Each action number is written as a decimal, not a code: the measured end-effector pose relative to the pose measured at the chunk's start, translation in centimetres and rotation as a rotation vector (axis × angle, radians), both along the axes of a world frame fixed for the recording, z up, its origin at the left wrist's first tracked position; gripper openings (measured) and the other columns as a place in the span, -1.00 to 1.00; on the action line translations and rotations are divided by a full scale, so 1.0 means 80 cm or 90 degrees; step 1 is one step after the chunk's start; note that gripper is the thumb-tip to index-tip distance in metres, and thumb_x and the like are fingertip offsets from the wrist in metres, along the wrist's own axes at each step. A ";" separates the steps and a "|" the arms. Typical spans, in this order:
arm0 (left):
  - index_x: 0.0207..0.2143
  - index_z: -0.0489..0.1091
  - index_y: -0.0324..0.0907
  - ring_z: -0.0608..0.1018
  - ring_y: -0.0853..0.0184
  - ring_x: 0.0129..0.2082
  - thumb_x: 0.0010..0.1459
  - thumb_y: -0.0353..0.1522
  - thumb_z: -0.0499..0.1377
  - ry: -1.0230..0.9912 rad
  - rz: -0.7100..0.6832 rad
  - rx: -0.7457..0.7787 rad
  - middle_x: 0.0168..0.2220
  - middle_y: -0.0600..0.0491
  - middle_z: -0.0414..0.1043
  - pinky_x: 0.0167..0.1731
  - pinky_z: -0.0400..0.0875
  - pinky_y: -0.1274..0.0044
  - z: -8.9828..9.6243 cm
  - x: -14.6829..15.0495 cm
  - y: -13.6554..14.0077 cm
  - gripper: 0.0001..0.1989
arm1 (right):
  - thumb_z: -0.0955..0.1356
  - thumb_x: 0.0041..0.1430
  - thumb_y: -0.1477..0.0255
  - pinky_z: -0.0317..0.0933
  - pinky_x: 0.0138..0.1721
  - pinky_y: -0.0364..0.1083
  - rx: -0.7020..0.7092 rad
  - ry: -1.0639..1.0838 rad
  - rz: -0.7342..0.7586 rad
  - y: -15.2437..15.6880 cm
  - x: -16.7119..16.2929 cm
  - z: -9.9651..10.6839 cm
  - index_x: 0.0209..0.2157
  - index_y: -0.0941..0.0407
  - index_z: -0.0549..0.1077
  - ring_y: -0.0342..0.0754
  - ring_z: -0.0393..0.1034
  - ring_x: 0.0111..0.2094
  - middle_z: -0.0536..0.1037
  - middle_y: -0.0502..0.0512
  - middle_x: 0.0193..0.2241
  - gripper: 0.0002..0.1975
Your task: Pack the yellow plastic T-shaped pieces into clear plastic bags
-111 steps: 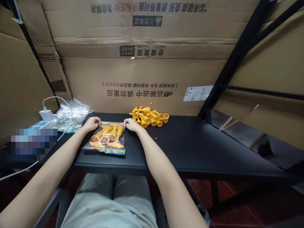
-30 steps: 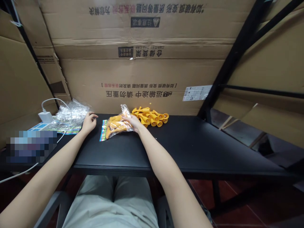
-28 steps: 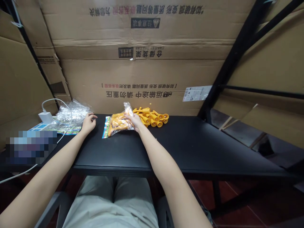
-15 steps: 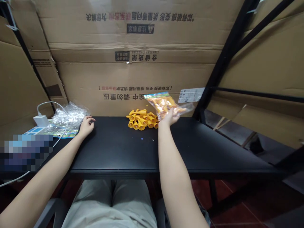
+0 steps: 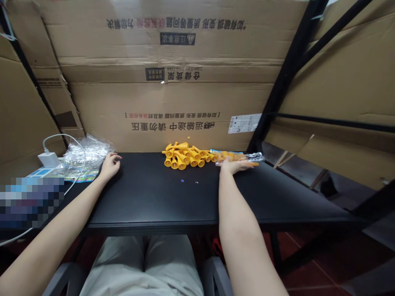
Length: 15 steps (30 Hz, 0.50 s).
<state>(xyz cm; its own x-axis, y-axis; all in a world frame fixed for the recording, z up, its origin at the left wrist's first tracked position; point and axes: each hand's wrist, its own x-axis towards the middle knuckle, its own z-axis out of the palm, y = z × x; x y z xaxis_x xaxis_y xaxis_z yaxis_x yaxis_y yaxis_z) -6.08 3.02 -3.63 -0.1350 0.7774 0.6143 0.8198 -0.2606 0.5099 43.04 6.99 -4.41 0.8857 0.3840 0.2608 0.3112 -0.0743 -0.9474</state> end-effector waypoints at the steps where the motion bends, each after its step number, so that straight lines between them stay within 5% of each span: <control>1: -0.35 0.40 -0.17 0.43 0.49 -0.52 -0.02 -0.50 0.04 -0.002 0.000 0.001 -0.06 -0.01 0.28 -0.26 0.41 0.50 0.000 0.000 0.000 -0.81 | 0.36 0.01 0.44 -0.32 0.28 0.12 -0.017 0.011 -0.028 -0.002 -0.003 0.002 0.27 0.36 -0.31 0.20 -0.40 0.32 -0.29 0.58 0.27 -0.04; 4: -0.34 0.40 -0.18 0.44 0.49 -0.51 -0.01 -0.49 0.04 -0.009 -0.002 0.005 -0.06 -0.01 0.28 -0.26 0.41 0.51 0.000 0.001 0.000 -0.81 | 0.41 -0.06 0.43 -0.38 0.26 0.22 -0.094 -0.028 -0.079 -0.014 -0.017 0.011 0.28 0.30 -0.22 0.25 -0.43 0.31 -0.30 0.47 0.30 -0.01; 9: -0.35 0.40 -0.18 0.44 0.49 -0.50 -0.02 -0.48 0.04 -0.020 0.001 -0.002 -0.05 -0.01 0.28 -0.22 0.41 0.49 0.000 0.001 0.000 -0.81 | 0.26 0.10 0.38 -0.40 0.23 0.30 -0.216 -0.157 -0.104 -0.028 -0.035 0.020 0.21 0.30 0.05 0.24 -0.20 0.28 0.03 0.45 0.23 -0.34; 12: -0.35 0.40 -0.18 0.45 0.48 -0.49 -0.03 -0.49 0.04 -0.023 0.003 -0.010 -0.05 0.00 0.29 -0.21 0.41 0.49 0.001 0.001 0.000 -0.80 | 0.20 0.15 0.34 -0.41 0.22 0.30 -0.291 -0.159 -0.063 -0.028 -0.036 0.020 0.17 0.38 0.13 0.26 -0.10 0.25 0.13 0.52 0.18 -0.39; 15: -0.35 0.40 -0.18 0.44 0.48 -0.49 -0.03 -0.50 0.03 -0.021 0.001 -0.011 -0.06 0.00 0.29 -0.22 0.41 0.50 0.002 0.002 0.000 -0.80 | 0.18 0.14 0.25 -0.46 0.20 0.34 -0.350 -0.185 0.012 -0.026 -0.031 0.019 0.18 0.39 0.14 0.27 -0.22 0.28 0.06 0.51 0.22 -0.34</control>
